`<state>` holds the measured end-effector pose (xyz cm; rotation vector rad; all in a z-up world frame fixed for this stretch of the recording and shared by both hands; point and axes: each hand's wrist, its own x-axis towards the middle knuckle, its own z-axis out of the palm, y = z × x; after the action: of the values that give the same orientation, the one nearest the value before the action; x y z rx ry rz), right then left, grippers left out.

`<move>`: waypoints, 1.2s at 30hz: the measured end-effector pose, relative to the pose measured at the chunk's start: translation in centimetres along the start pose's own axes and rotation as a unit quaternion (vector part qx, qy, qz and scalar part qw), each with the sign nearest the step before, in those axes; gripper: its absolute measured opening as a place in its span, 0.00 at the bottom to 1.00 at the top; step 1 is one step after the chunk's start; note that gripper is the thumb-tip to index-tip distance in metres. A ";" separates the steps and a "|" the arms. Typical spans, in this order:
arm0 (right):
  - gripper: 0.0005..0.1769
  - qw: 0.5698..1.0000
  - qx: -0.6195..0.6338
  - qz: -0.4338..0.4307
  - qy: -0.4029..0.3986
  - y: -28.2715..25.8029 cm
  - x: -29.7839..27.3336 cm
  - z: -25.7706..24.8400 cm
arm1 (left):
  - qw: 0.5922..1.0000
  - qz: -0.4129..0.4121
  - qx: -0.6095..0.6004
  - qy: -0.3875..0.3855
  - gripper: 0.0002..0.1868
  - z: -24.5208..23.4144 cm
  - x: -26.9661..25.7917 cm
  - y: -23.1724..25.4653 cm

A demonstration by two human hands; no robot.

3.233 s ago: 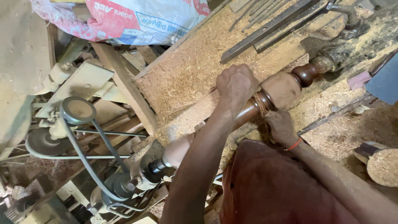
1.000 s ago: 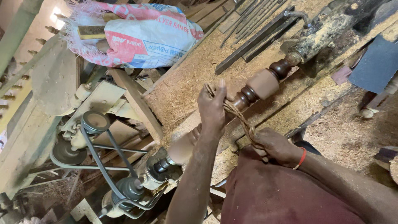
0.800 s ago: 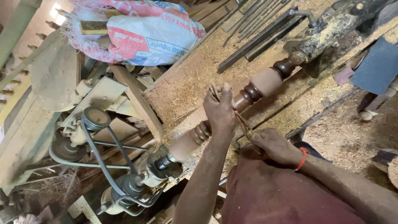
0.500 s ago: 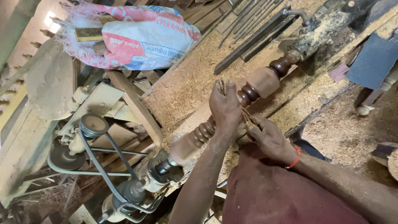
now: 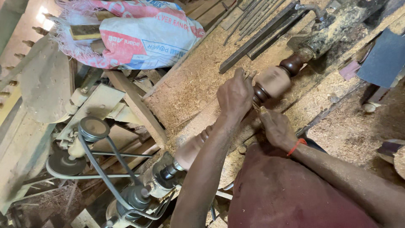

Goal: The person uses a cord held between their hands to apply friction to a rotating wooden spindle on a lathe, moving it across the wood, and subsequently applies a sanding block to the surface.

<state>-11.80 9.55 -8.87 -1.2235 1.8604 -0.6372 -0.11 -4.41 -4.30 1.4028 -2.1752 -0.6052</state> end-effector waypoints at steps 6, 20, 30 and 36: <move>0.28 1.000 -0.003 0.014 0.004 -1.5 0.1 -0.3 | 1.000 0.017 0.023 0.008 0.14 0.0 0.5 -0.5; 0.21 0.993 -0.081 -0.072 0.046 0.2 1.4 1.3 | 0.993 0.065 0.097 -0.018 0.11 -0.3 1.3 -0.7; 0.26 0.994 -0.095 -0.035 0.029 0.6 1.7 1.5 | 0.996 0.045 0.075 -0.006 0.10 -0.6 1.6 -0.1; 0.27 0.993 -0.103 -0.051 0.019 1.5 1.8 1.9 | 0.993 0.039 0.111 0.014 0.10 -0.4 1.6 -0.1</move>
<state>-11.30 8.48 -11.69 -1.4559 1.9433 -0.5366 -0.40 -5.95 -3.78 1.4182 -2.3201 -0.3210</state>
